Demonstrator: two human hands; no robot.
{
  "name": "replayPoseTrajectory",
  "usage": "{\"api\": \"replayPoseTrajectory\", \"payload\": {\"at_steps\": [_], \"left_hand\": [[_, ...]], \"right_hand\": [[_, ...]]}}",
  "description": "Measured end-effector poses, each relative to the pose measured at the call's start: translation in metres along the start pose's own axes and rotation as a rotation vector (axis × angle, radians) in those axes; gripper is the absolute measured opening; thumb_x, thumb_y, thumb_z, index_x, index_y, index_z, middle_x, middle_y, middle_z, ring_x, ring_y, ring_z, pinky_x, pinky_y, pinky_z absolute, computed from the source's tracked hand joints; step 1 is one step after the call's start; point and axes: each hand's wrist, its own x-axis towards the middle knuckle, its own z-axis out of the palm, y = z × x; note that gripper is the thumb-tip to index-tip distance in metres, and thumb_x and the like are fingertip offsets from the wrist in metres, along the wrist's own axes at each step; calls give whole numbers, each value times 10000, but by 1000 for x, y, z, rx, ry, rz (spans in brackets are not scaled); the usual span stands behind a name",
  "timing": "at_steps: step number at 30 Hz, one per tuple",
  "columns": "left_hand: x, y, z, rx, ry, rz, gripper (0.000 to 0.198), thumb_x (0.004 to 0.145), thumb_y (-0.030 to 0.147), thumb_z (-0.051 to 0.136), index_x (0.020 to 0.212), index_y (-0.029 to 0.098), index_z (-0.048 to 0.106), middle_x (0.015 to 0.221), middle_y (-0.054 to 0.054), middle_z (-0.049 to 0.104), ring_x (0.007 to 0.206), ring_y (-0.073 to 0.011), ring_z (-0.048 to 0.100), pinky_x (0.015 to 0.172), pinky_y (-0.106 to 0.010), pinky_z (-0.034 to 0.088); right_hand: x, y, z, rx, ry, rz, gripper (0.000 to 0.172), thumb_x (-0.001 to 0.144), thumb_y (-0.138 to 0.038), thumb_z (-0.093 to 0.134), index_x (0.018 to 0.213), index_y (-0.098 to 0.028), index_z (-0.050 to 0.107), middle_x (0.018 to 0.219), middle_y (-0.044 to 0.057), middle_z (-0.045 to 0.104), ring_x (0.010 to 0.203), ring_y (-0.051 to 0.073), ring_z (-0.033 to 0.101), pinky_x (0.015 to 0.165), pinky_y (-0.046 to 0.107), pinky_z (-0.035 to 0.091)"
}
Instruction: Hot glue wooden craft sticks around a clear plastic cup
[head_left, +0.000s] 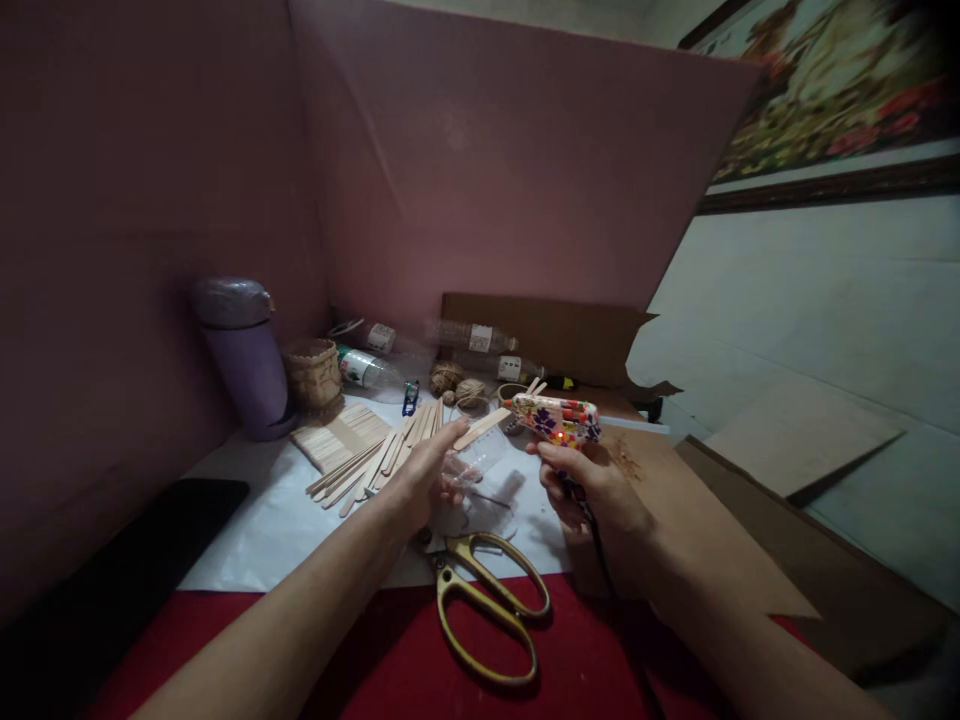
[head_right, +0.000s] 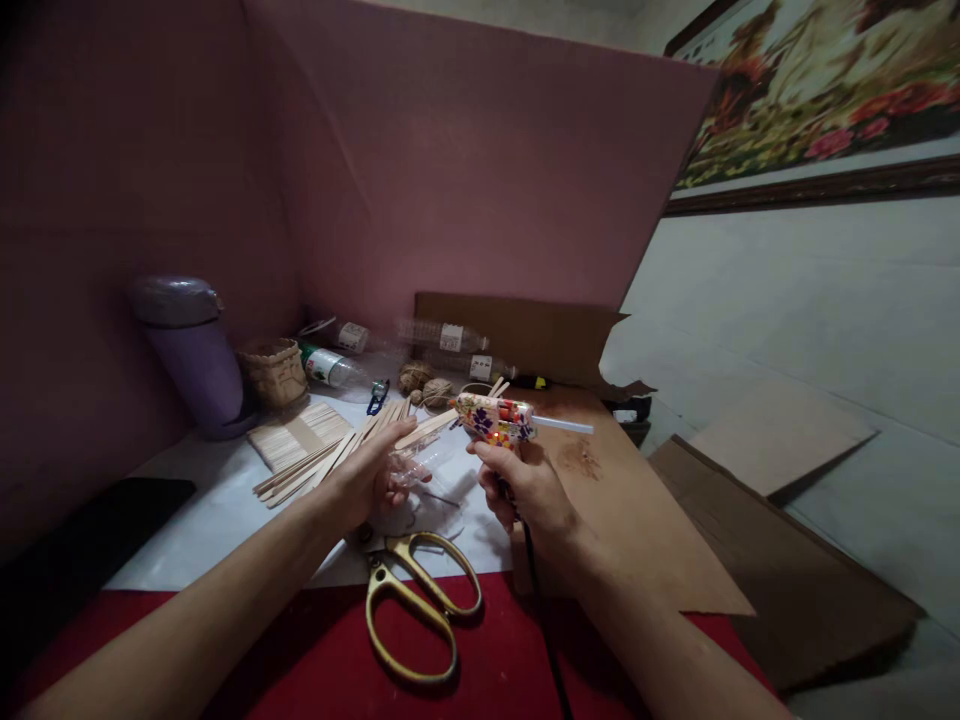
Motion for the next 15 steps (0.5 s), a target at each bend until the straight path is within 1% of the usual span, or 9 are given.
{"api": "replayPoseTrajectory", "payload": {"at_steps": [4, 8, 11, 13, 14, 15], "left_hand": [[-1, 1, 0, -18, -11, -11, 364, 920, 502, 511, 937, 145, 578, 600, -41, 604, 329, -80, 431, 317, -169, 290], [1, 1, -2, -60, -23, 19, 354, 922, 484, 517, 975, 141, 583, 611, -47, 609, 342, -80, 438, 313, -162, 293], [5, 0, -5, -100, 0, 67, 335, 902, 466, 565, 1010, 149, 576, 650, -50, 613, 428, -114, 536, 320, -158, 316], [8, -2, -7, -114, 0, 89, 351, 875, 480, 603, 1021, 163, 574, 688, -51, 622, 467, -130, 574, 315, -159, 313], [9, -2, -8, -119, -7, 96, 364, 864, 493, 614, 1021, 167, 576, 704, -51, 627, 467, -130, 576, 313, -160, 309], [10, -2, -9, -121, -14, 99, 375, 856, 507, 618, 1018, 171, 580, 712, -51, 631, 454, -125, 568, 312, -161, 309]], "right_hand": [[3, 0, -4, 18, 8, -86, 382, 734, -497, 727, 857, -147, 635, 511, -76, 475, 371, 42, 339, 333, 169, 250], [8, -10, -13, 1, 44, -176, 367, 760, -515, 698, 829, -169, 599, 556, -69, 490, 379, 45, 347, 331, 171, 267], [16, -18, -32, -68, 83, -181, 343, 769, -503, 661, 739, -189, 526, 597, -55, 500, 404, 50, 363, 338, 173, 282], [23, -20, -51, -152, 133, -192, 298, 778, -467, 631, 739, -199, 507, 633, -44, 515, 436, 63, 392, 360, 180, 307], [25, -20, -61, -232, 158, -208, 291, 787, -469, 621, 746, -204, 509, 647, -38, 524, 455, 74, 416, 376, 189, 327], [26, -18, -72, -367, 163, -218, 302, 800, -481, 616, 737, -203, 515, 637, -33, 522, 472, 85, 440, 401, 200, 350]]}}
